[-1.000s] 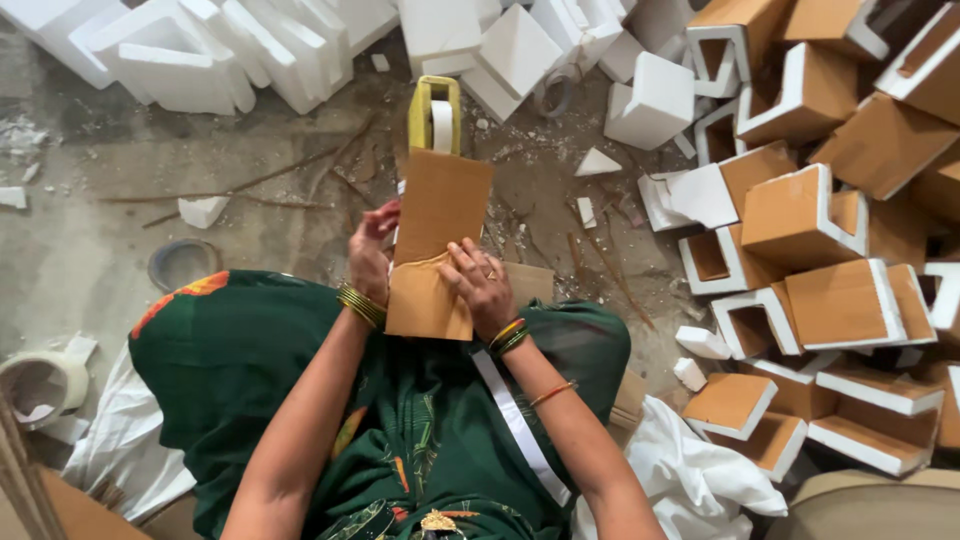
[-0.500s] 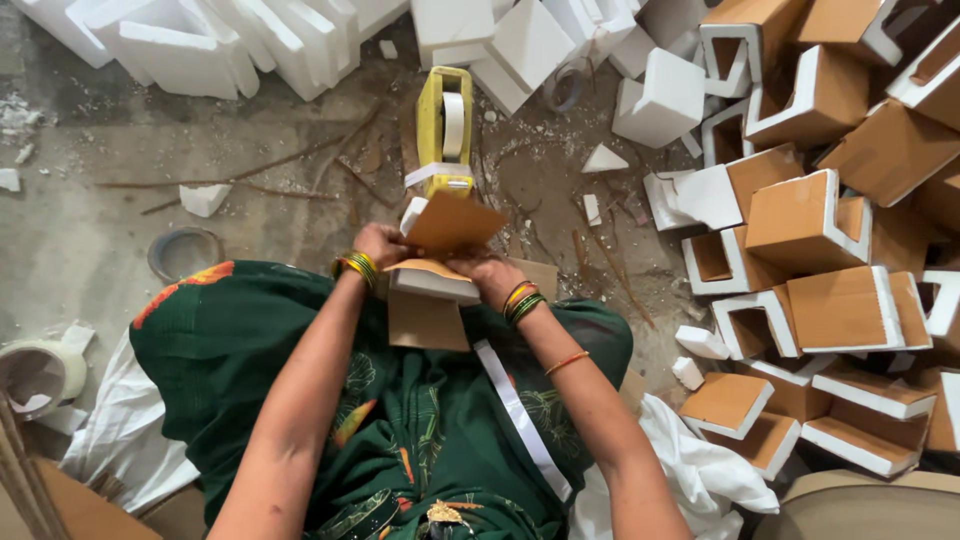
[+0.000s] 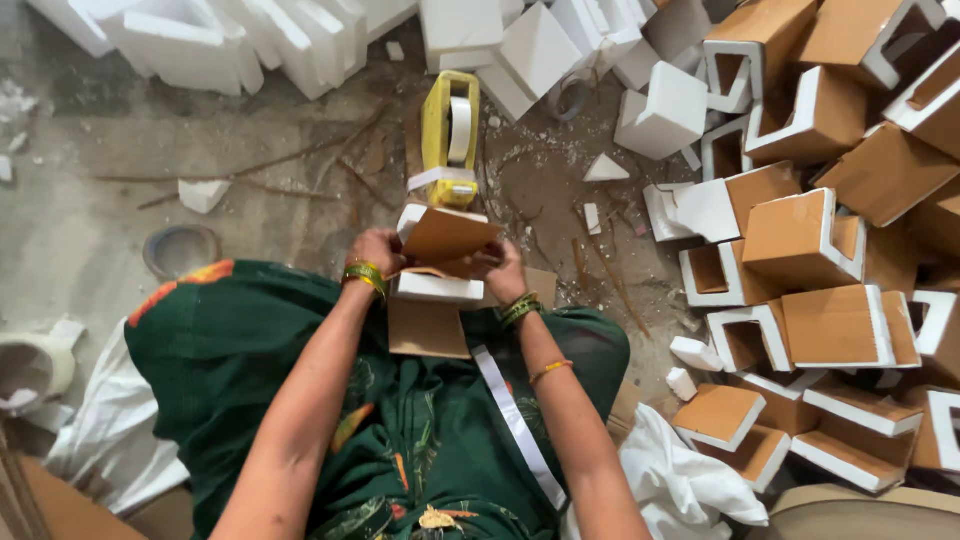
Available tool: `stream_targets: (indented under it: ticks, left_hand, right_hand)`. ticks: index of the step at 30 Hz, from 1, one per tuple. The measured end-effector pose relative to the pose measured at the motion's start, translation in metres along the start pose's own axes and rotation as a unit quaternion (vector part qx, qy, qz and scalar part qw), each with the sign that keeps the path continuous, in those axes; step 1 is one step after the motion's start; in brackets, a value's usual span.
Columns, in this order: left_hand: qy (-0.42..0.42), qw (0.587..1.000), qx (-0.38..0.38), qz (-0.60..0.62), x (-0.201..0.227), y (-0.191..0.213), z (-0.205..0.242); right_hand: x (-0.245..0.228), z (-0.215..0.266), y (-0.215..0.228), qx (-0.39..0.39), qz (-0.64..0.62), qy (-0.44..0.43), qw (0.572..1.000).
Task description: The person assembles small cardboard boxes by inserting white foam inserts into the box flaps and securing them with clear tape. The person repeatedly picks up foam pieces, places them into the box, and uses a tape dispenser to seal the edges.
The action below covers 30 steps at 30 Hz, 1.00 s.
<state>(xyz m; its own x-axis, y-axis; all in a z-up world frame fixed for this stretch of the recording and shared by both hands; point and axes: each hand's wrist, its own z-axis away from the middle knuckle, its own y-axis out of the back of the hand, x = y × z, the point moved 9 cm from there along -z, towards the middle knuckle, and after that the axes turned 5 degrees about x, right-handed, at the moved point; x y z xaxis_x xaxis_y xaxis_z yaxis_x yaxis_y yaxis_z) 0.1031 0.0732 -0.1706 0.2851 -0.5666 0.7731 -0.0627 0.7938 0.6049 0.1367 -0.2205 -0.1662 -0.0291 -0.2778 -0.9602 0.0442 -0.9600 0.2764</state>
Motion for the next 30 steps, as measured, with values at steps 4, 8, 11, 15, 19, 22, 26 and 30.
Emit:
stream_targets:
  ticks: [4,8,11,15,19,22,26,30]
  left_hand:
    - [-0.206,0.971,0.123,-0.003,0.04,0.016,0.019]
    - [-0.191,0.97,0.149,-0.004,0.036,0.007,0.025]
    - [-0.158,0.975,0.153,-0.029,0.02,-0.008,0.03]
    - [0.007,0.992,0.127,-0.004,0.002,0.0,0.03]
    - [0.092,0.989,0.106,-0.037,0.021,0.016,0.039]
    - [0.108,0.988,0.099,-0.053,0.032,0.024,0.045]
    - [0.083,0.988,0.118,-0.056,0.033,0.021,0.044]
    - [0.074,0.989,0.115,-0.06,0.025,0.014,0.04]
  right_hand:
    - [0.016,-0.003,-0.026,-0.023,-0.103,-0.072,0.992]
    - [0.017,-0.016,-0.028,-0.043,-0.053,-0.072,0.995]
    - [0.028,-0.028,-0.021,-0.039,0.188,-0.066,0.979]
    - [0.017,-0.039,-0.033,-0.067,0.292,-0.017,0.954]
    - [0.021,-0.036,-0.037,-0.098,0.347,-0.095,0.928]
    - [0.029,-0.036,-0.035,-0.121,0.365,-0.136,0.913]
    - [-0.018,-0.032,-0.022,-0.118,0.294,-0.041,0.948]
    - [-0.139,0.009,-0.017,-0.162,0.273,0.118,0.941]
